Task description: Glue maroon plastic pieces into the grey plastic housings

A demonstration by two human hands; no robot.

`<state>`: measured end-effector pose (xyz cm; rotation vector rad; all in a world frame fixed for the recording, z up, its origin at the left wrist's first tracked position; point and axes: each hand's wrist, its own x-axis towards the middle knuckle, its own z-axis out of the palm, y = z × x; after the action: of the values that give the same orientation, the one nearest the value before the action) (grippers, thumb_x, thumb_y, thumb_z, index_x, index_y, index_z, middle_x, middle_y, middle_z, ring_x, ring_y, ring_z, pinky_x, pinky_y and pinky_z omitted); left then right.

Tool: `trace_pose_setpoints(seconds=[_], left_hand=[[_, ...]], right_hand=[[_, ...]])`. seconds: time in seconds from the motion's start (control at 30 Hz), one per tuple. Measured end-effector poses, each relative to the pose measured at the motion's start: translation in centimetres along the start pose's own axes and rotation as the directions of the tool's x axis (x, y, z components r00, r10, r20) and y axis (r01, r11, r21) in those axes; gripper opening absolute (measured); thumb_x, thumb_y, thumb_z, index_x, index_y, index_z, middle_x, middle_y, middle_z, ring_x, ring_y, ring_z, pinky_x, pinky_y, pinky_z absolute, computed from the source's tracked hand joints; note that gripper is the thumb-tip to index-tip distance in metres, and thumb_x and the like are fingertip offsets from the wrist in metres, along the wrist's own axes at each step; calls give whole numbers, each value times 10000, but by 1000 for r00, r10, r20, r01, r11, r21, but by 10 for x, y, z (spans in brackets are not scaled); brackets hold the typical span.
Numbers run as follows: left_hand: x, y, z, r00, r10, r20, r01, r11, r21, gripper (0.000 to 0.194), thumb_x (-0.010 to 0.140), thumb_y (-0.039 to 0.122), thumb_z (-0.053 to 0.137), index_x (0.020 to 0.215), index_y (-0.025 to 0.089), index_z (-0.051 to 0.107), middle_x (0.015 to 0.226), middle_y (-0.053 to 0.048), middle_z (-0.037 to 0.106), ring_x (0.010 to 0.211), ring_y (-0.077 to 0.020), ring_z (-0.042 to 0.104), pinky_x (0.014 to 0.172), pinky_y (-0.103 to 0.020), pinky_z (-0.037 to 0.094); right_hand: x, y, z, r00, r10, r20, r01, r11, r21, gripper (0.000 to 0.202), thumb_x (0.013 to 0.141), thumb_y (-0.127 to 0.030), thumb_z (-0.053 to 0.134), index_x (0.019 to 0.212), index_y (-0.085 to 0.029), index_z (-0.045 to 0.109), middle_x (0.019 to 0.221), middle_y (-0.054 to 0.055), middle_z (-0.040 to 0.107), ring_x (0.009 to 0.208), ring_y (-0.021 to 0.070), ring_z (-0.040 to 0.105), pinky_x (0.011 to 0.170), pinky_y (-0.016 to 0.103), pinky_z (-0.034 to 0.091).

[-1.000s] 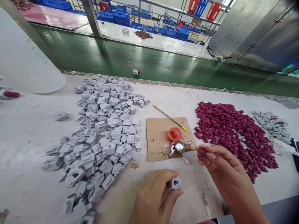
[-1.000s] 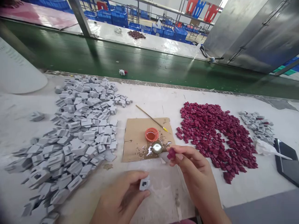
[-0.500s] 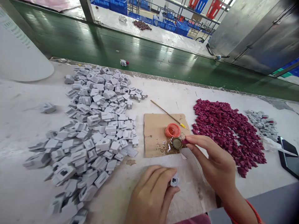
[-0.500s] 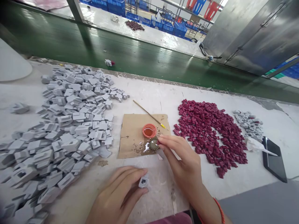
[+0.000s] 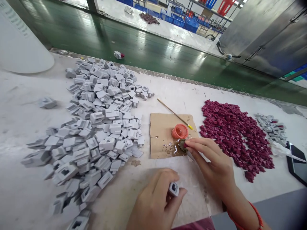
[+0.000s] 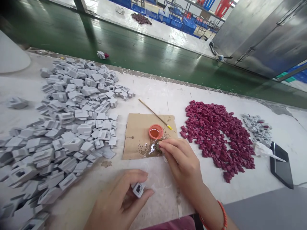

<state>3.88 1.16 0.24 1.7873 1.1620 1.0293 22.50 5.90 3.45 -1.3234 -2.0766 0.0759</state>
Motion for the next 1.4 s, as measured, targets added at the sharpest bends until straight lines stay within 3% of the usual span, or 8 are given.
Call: trace_pose_setpoints(seconds=[0.07, 0.13, 0.27, 0.43, 0.57, 0.8, 1.2, 1.4], left_hand=[[1, 0, -1, 1000, -8, 6, 9, 999, -39, 198, 911, 277, 624, 1070, 263, 508, 895, 34, 667, 604, -83, 652, 625, -123, 569], [0, 1, 0, 1000, -21, 15, 22, 997, -72, 270, 939, 315, 579, 1190, 264, 494, 1023, 0, 667, 655, -71, 675, 684, -112, 572], [-4, -1, 1, 999, -34, 39, 35, 999, -22, 335, 986, 214, 460, 1316, 268, 448, 1236, -47, 637, 955, -114, 708, 870, -169, 559], [-1, -1, -1, 998, 60, 2, -60, 988, 143, 152, 941, 212, 567, 1083, 245, 521, 1007, -16, 711, 882, -168, 697, 770, -253, 578], [3, 2, -1, 996, 92, -9, -87, 970, 229, 66, 943, 157, 516, 946, 223, 520, 841, -6, 673, 748, -181, 657, 645, -289, 532], [3, 0, 0, 994, 112, -10, -108, 972, 208, 57, 945, 152, 515, 970, 203, 516, 892, -22, 682, 817, -167, 666, 716, -257, 536], [3, 3, 3, 995, 95, -28, -89, 982, 166, 102, 921, 88, 518, 941, 188, 525, 855, -18, 661, 791, -167, 643, 716, -264, 514], [2, -1, -2, 997, 78, 16, -79, 983, 164, 181, 883, 29, 503, 955, 194, 528, 873, -16, 666, 813, -164, 641, 738, -262, 523]], right_hand=[[-1, 0, 0, 1000, -1, 4, 1, 1000, 4, 259, 899, -32, 585, 1071, -211, 659, 985, 48, 681, 937, 179, 643, 823, 306, 541], [-1, 1, 0, 1000, 3, -1, -3, 1000, 7, 276, 898, -26, 585, 1084, -217, 655, 995, 49, 678, 943, 181, 640, 827, 312, 536], [-2, 0, -1, 998, 51, -35, -50, 998, 46, 285, 897, -43, 606, 1093, -242, 659, 1013, 30, 676, 943, 172, 638, 846, 305, 526], [-14, -16, -6, 959, 272, -84, -240, 931, 275, 286, 890, -69, 629, 1090, -269, 662, 1017, 4, 668, 970, 143, 625, 881, 250, 528], [-32, -38, -8, 916, 401, -24, -348, 820, 455, 243, 883, -75, 619, 1039, -255, 667, 965, 17, 645, 880, 126, 633, 743, 189, 573], [-47, -46, 4, 925, 377, 38, -349, 806, 478, 202, 851, -67, 633, 985, -212, 669, 872, 39, 651, 820, 146, 648, 684, 211, 586], [-40, -49, 6, 974, 228, -19, -200, 890, 409, 278, 801, 32, 594, 973, -176, 658, 841, 43, 657, 785, 150, 637, 661, 253, 572], [-37, -51, 6, 982, 188, 34, -188, 915, 356, 242, 806, 41, 588, 941, -151, 651, 846, 52, 643, 779, 138, 632, 670, 227, 565]])
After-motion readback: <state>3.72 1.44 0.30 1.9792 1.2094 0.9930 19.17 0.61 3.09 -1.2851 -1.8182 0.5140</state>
